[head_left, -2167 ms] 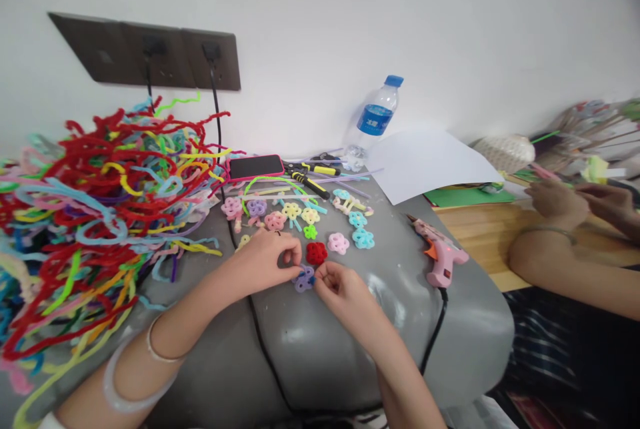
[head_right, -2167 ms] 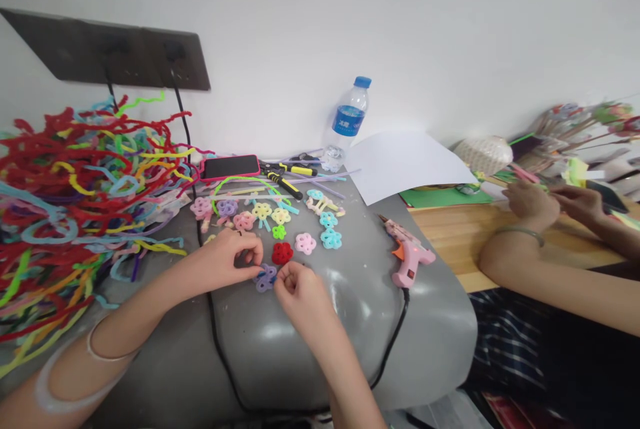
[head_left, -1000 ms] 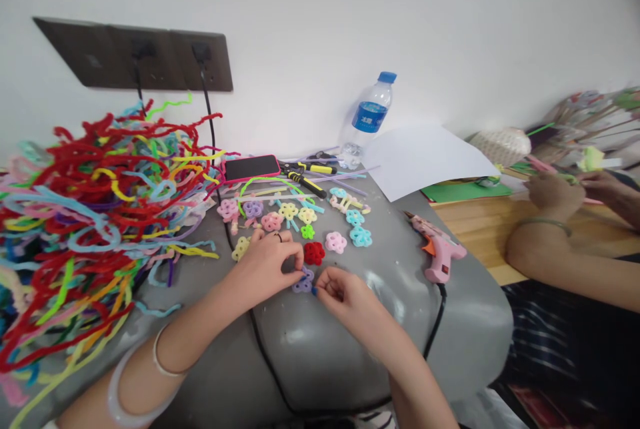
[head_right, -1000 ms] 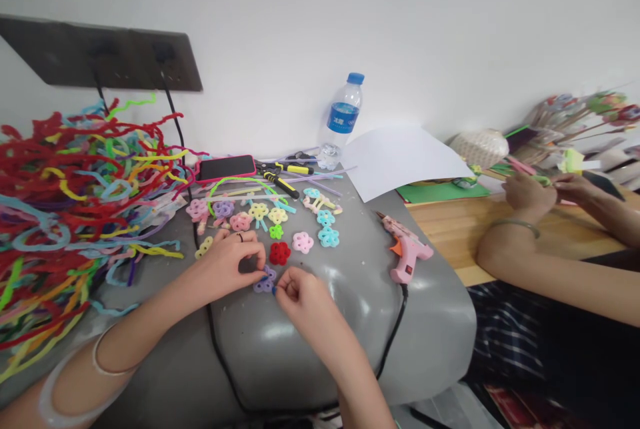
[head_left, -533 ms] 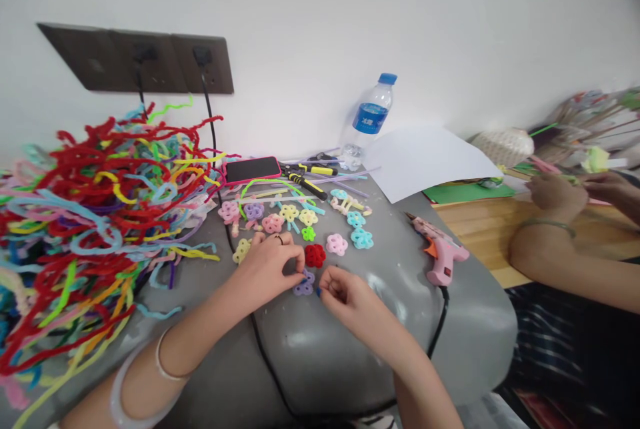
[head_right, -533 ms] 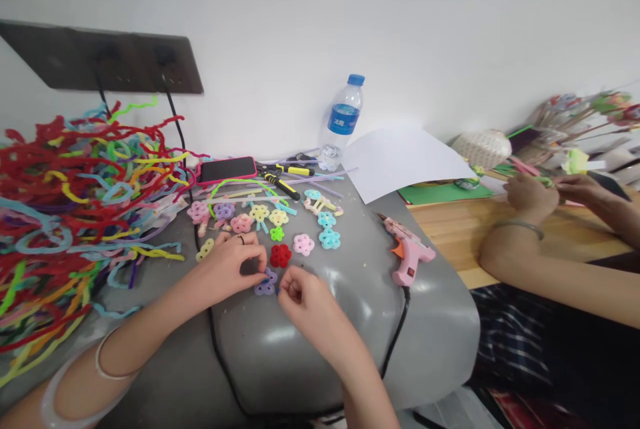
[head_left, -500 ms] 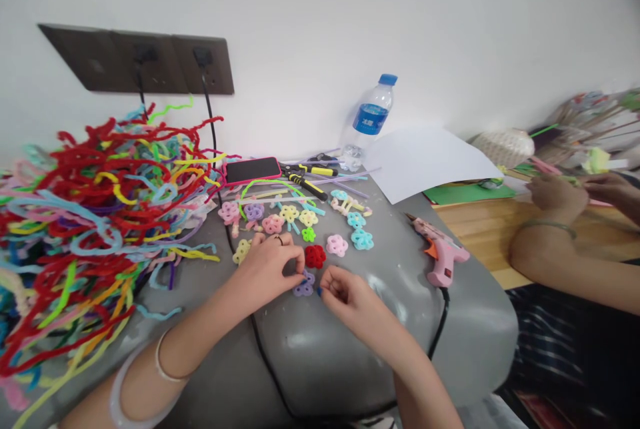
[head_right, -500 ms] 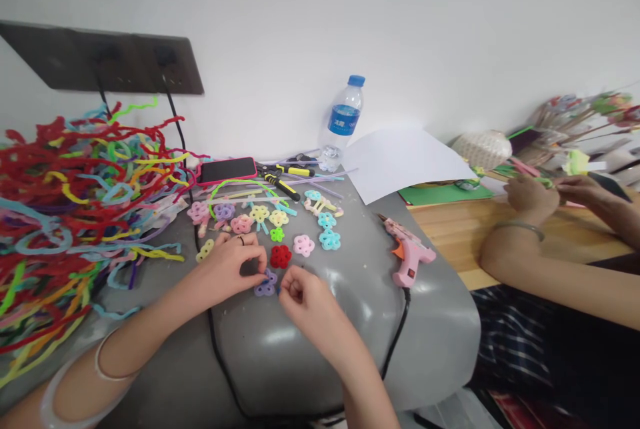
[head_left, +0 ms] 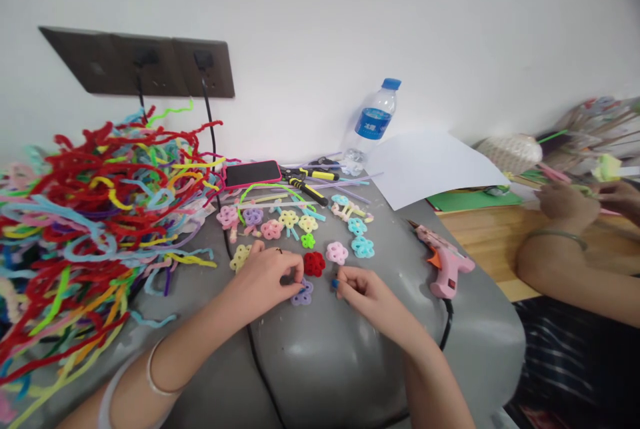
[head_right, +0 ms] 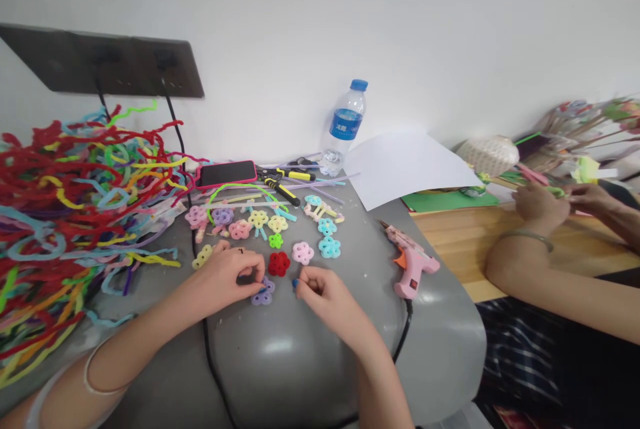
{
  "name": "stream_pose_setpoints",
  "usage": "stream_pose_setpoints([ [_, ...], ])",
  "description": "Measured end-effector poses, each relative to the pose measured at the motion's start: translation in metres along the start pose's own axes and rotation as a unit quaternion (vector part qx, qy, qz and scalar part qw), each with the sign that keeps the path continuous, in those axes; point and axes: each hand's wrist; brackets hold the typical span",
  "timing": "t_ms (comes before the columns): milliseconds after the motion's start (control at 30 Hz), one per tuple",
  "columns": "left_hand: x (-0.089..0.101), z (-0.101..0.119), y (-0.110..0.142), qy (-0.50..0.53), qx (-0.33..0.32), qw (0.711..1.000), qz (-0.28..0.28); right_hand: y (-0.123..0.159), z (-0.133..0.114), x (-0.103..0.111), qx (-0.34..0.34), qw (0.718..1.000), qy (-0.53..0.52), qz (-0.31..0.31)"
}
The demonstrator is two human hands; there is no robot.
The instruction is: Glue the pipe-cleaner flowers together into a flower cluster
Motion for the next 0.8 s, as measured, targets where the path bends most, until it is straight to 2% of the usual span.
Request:
stream_pose_setpoints([
  [200, 0.0002, -0.0004, -0.0006, 0.005, 0.010, 1.000, -0.002, -0.0010, -0.0002, 0.0063, -0.024, 0.999, -0.020, -0.040],
  [800, -0.0001, 0.0016, -0.0009, -0.010, 0.011, 1.000, -0.001, -0.0028, -0.0018, 0.0064, -0.038, 0.999, -0.028, -0.026],
])
Point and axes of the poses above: each hand's wrist, its own y-axis away from the middle knuckle, its own x-axis out of the back of the hand, z = x × y, and after that the axes turned 13 degrees about -y, right-handed
